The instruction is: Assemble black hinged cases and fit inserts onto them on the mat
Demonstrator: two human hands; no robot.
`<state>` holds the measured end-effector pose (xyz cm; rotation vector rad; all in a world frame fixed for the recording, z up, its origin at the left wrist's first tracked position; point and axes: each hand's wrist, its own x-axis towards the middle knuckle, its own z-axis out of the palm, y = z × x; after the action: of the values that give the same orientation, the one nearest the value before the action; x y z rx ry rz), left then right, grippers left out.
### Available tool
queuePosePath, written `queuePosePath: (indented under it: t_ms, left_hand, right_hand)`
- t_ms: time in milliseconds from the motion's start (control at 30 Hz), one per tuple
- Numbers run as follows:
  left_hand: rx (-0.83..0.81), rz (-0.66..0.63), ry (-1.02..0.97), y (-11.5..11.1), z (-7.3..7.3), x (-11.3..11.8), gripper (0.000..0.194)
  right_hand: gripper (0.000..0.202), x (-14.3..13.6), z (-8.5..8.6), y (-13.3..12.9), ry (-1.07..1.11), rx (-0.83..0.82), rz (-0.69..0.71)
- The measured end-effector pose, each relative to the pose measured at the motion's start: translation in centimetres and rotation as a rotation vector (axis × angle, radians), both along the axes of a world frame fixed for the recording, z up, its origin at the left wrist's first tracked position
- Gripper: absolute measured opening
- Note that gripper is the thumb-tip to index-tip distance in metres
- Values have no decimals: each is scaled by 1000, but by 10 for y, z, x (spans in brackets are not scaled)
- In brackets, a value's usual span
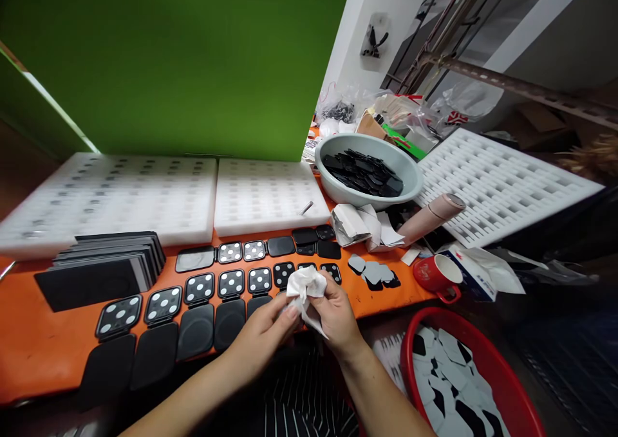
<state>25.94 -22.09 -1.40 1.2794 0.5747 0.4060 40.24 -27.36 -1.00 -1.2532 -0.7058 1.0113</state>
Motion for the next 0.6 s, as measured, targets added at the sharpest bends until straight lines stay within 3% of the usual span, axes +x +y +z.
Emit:
queuePosePath:
  t_ms: [100,167,233,333,400,467,600]
  left_hand:
    - [-541,-272,-208,-1,-2,-5,43]
    - [-639,-333,-279,0,-3,-7,47]
    - [-412,-218,-211,2,-3,-8,45]
    - [263,94,68,8,-3,-7,32]
    - [559,211,211,10,-5,-6,27]
    - [559,227,210,10,-10,-4,29]
    - [72,31,-49,9,-18,-4,46]
  right_hand:
    - [22,-5,6,-2,165,-15,113]
    - [24,-6,8,0,182,-21,161]
    - [23,-6,8,6,92,3,112]
    - [21,-5,2,16,-171,52,-42]
    - [23,-4,-4,21,-222,28,-85]
    - [31,-5,-7,23,-111,-21,-74]
    - [38,-4,-6,18,130,-102,21]
